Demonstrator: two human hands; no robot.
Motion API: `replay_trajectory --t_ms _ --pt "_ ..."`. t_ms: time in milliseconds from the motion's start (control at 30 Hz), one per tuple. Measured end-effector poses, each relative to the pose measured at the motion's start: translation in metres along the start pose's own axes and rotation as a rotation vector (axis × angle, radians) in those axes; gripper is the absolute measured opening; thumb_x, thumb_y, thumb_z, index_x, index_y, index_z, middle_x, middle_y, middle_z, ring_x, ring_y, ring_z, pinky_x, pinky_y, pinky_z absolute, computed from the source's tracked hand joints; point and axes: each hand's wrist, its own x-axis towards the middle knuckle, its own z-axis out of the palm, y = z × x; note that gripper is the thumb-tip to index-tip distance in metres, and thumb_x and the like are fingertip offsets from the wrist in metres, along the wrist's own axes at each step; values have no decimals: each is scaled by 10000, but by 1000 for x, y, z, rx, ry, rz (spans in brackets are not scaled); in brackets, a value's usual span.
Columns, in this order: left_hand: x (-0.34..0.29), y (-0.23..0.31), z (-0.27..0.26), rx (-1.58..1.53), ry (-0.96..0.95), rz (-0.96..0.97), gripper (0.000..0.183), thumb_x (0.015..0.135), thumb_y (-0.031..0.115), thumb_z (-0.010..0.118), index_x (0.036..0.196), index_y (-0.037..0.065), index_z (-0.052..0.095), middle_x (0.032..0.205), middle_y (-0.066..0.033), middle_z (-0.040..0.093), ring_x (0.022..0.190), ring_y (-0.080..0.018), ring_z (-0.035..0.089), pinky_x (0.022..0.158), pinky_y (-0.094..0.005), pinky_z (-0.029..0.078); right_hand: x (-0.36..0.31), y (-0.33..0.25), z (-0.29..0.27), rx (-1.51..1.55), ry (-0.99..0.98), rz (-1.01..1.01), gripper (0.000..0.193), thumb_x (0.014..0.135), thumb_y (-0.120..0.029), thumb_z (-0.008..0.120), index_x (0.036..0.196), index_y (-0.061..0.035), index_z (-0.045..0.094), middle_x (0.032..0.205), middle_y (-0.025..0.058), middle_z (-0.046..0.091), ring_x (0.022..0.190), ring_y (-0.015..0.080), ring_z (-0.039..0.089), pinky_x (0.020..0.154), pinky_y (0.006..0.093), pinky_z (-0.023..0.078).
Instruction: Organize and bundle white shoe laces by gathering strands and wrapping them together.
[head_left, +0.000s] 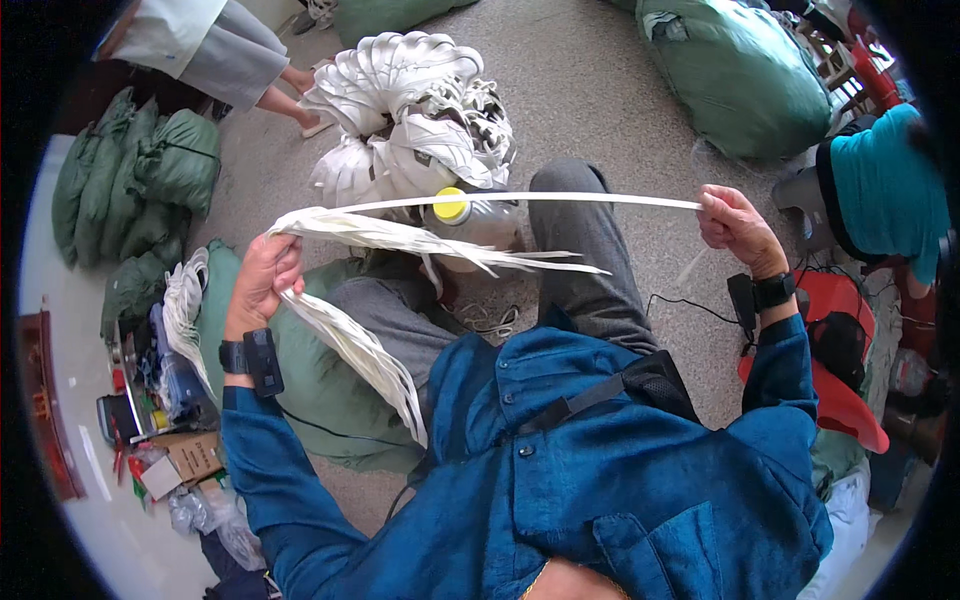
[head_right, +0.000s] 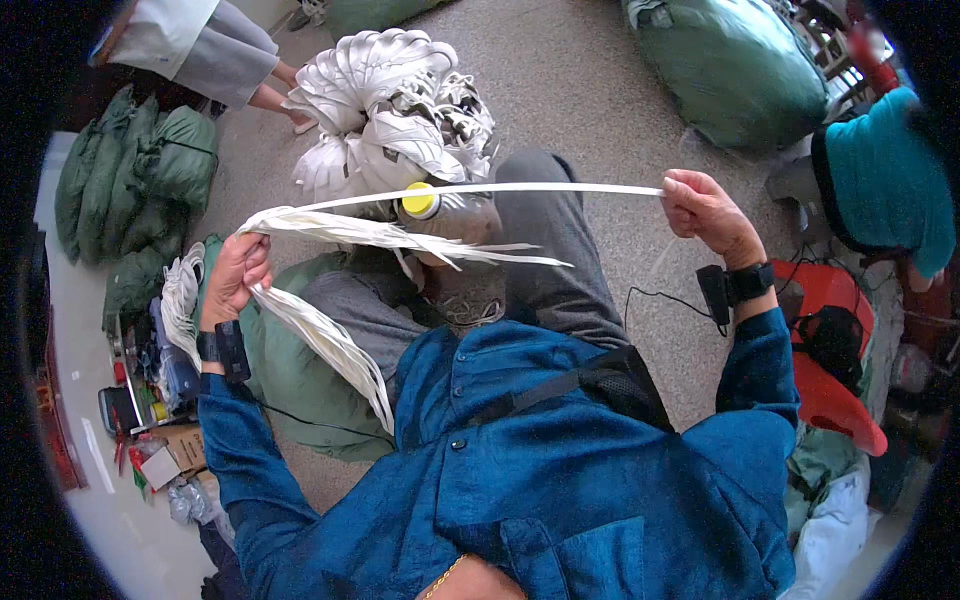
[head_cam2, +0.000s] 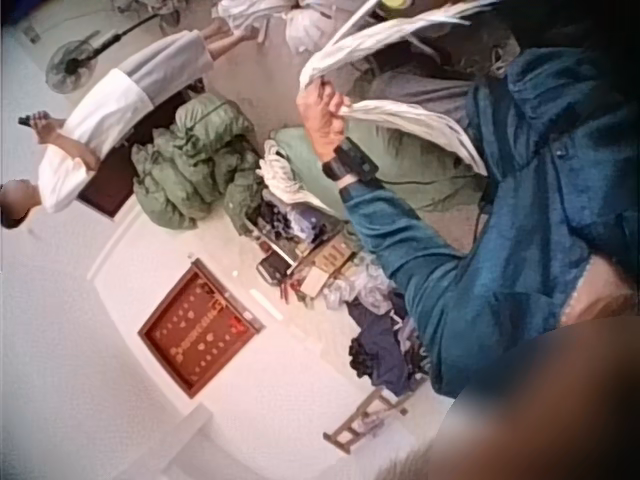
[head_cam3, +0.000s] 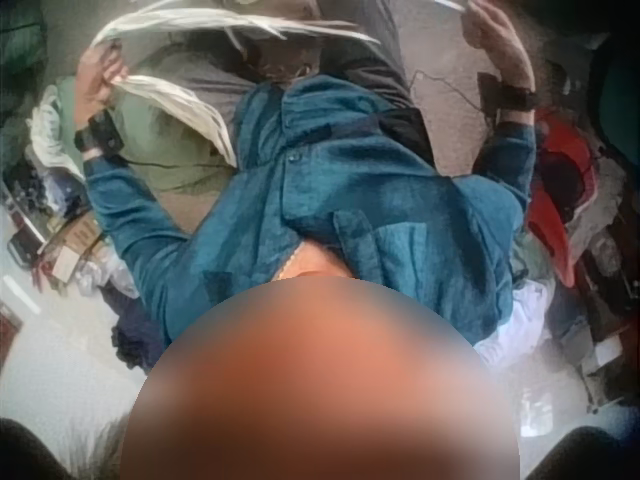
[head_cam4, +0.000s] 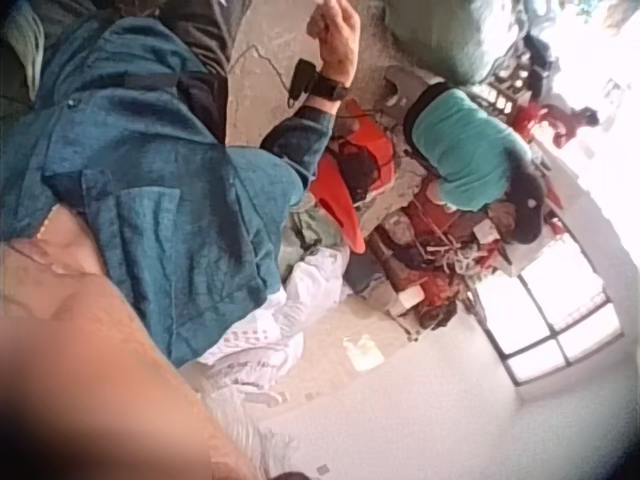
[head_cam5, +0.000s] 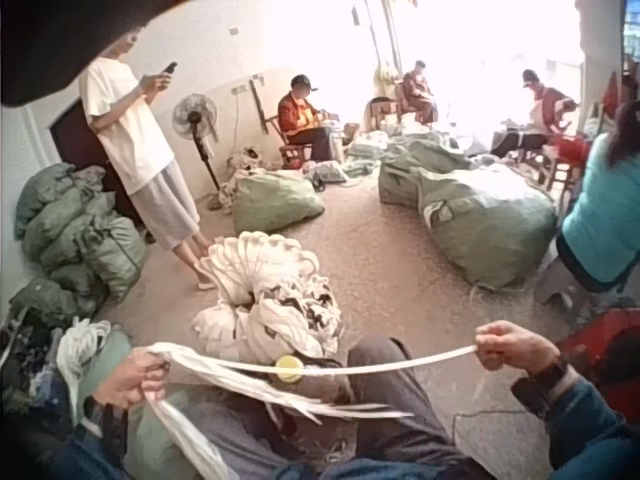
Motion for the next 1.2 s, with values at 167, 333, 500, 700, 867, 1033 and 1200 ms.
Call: replay_trajectory --t_ms 167,333,500,700,867,1033,1200 --pt "0 2 6 287 90 29 119 934 152 593 934 35 612 573 55 440 395 -45 387 383 -267 451 -6 -6 -3 53 146 -159 253 1042 -281 501 837 -142 450 652 -47 401 476 46 339 439 214 302" --pt "-2 -6 22 610 139 164 225 894 190 648 1055 40 695 689 25 591 470 -63 494 362 -254 435 -19 -10 -16 -155 242 -221 259 1028 -252 514 813 -109 499 677 -9 503 541 76 477 504 234 404" --pt "-7 -6 39 660 63 209 201 889 158 647 1050 53 708 766 9 656 516 -61 533 373 -244 435 12 37 1 -1227 268 -288 129 853 -117 673 889 -3 626 815 77 642 793 133 619 688 296 497" --pt "-21 6 81 763 -52 220 184 868 124 652 1014 16 686 842 -25 701 680 -72 599 598 -263 501 92 9 187 -779 -109 -834 191 893 -2 622 1082 -10 648 1058 127 668 1017 238 651 875 330 516" --pt "-27 13 105 714 -150 252 196 865 116 653 1018 -5 675 919 -67 731 835 -108 644 768 -287 510 129 14 265 -660 -225 -924 169 901 -23 619 1066 -18 656 987 114 669 979 252 654 841 337 516" --pt "-28 7 106 771 -130 247 208 859 122 657 1024 -3 671 927 -103 728 851 -144 671 776 -304 514 130 28 280 -408 -285 -518 140 896 -103 662 1006 -17 653 793 60 643 746 140 640 678 295 524" --pt "-25 3 111 693 -179 281 214 852 145 669 1019 11 670 923 -135 721 857 -180 693 777 -322 519 130 23 277 -529 -250 -593 137 891 -110 673 980 -7 663 829 58 653 788 132 626 733 286 508"
